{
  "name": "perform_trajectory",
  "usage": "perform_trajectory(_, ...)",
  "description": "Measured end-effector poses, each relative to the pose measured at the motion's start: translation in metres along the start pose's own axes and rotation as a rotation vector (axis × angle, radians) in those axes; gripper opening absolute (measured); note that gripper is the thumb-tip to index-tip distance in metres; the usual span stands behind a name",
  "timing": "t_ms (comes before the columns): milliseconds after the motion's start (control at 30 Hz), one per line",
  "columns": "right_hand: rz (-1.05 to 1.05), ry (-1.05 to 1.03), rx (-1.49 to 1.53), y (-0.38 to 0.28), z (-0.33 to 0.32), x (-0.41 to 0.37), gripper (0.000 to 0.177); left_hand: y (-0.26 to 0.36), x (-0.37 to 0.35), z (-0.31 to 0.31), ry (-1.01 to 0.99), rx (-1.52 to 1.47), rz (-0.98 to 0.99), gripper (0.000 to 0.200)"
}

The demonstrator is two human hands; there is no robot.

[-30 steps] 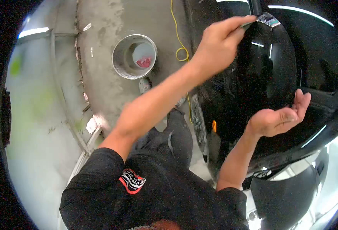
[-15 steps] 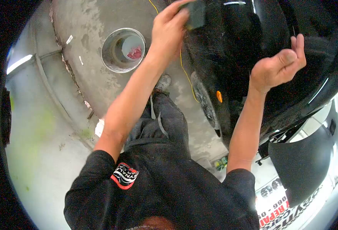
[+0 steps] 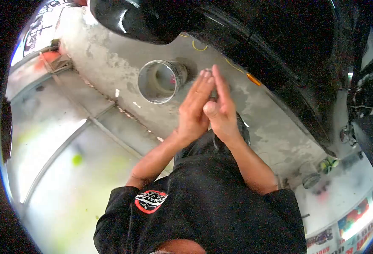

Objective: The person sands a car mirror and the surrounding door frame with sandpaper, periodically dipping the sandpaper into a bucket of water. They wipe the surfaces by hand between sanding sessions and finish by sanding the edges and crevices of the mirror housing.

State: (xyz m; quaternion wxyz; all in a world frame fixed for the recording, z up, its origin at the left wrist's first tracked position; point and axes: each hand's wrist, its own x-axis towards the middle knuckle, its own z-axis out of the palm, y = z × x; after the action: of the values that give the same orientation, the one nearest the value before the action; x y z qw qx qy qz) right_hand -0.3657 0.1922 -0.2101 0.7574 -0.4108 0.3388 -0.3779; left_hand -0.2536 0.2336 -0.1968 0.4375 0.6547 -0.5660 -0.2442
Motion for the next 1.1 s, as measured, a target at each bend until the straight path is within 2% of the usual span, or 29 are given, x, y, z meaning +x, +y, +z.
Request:
perform_trajectory(67, 0.01, 0.05, 0.005, -0.01, -0.016, -0.004, 0.096, 0.012, 0.005, 0.007, -0.123, -0.059, 0.012, 0.063)
perform_trajectory(100, 0.007, 0.111, 0.078, -0.006, -0.026, -0.008, 0.081, 0.018, 0.01, 0.004, -0.2, -0.095, -0.037, 0.061)
perform_trajectory(200, 0.12, 0.26, 0.209, -0.012, -0.046, -0.007, 0.065, 0.011, 0.028, 0.001, -0.385, -0.058, 0.12, 0.061)
perform_trajectory(233, 0.162, 0.32, 0.297, -0.014, -0.049, -0.008, 0.054, 0.01, 0.036, -0.009, -0.405, 0.158, 0.234, 0.05)
perform_trajectory(333, 0.29, 0.33, 0.315, -0.002, -0.056, -0.016, 0.046, 0.006, 0.083, -0.037, -0.345, 0.834, 0.645, 0.047)
perform_trajectory(433, 0.267, 0.396, 0.24, 0.024, -0.05, -0.025, 0.036, 0.007, 0.121, -0.052, -0.531, 1.475, 0.693, 0.056)
perform_trajectory(533, 0.303, 0.476, 0.17, 0.047, -0.03, -0.029, 0.031, -0.013, 0.132, -0.059, -0.644, 1.982, 0.917, 0.069)
perform_trajectory(633, 0.274, 0.566, 0.072, 0.046, 0.005, -0.03, 0.028, -0.033, 0.137, -0.065, -0.605, 2.082, 1.071, 0.071)
perform_trajectory(733, 0.162, 0.669, 0.024, 0.059, 0.022, -0.033, 0.027, -0.055, 0.157, -0.064, -0.501, 2.018, 1.231, 0.071)
perform_trajectory(767, 0.235, 0.741, 0.063, 0.052, 0.024, -0.031, 0.025, -0.059, 0.169, -0.059, -0.492, 1.989, 1.273, 0.071)
perform_trajectory(867, 0.019, 0.92, 0.164, 0.057, 0.044, -0.01, 0.025, -0.073, 0.206, -0.052, -0.451, 1.954, 1.411, 0.07)
perform_trajectory(900, -0.037, 0.974, 0.231, 0.077, 0.093, -0.016, 0.026, -0.092, 0.194, -0.09, -0.388, 1.961, 1.452, 0.07)
perform_trajectory(933, -0.07, 0.968, 0.262, 0.081, 0.105, -0.018, 0.026, -0.093, 0.194, -0.093, -0.336, 1.971, 1.487, 0.07)
perform_trajectory(967, -0.102, 0.957, 0.294, 0.084, 0.112, -0.02, 0.027, -0.074, 0.193, -0.102, -0.424, 2.071, 1.539, 0.069)
perform_trajectory(1067, -0.121, 0.944, 0.378, 0.089, 0.118, -0.019, 0.025, -0.112, 0.2, -0.116, -0.408, 1.918, 1.636, 0.07)
perform_trajectory(1100, -0.103, 0.932, 0.379, 0.095, 0.112, -0.014, 0.024, -0.11, 0.202, -0.121, -0.465, 1.934, 1.64, 0.07)
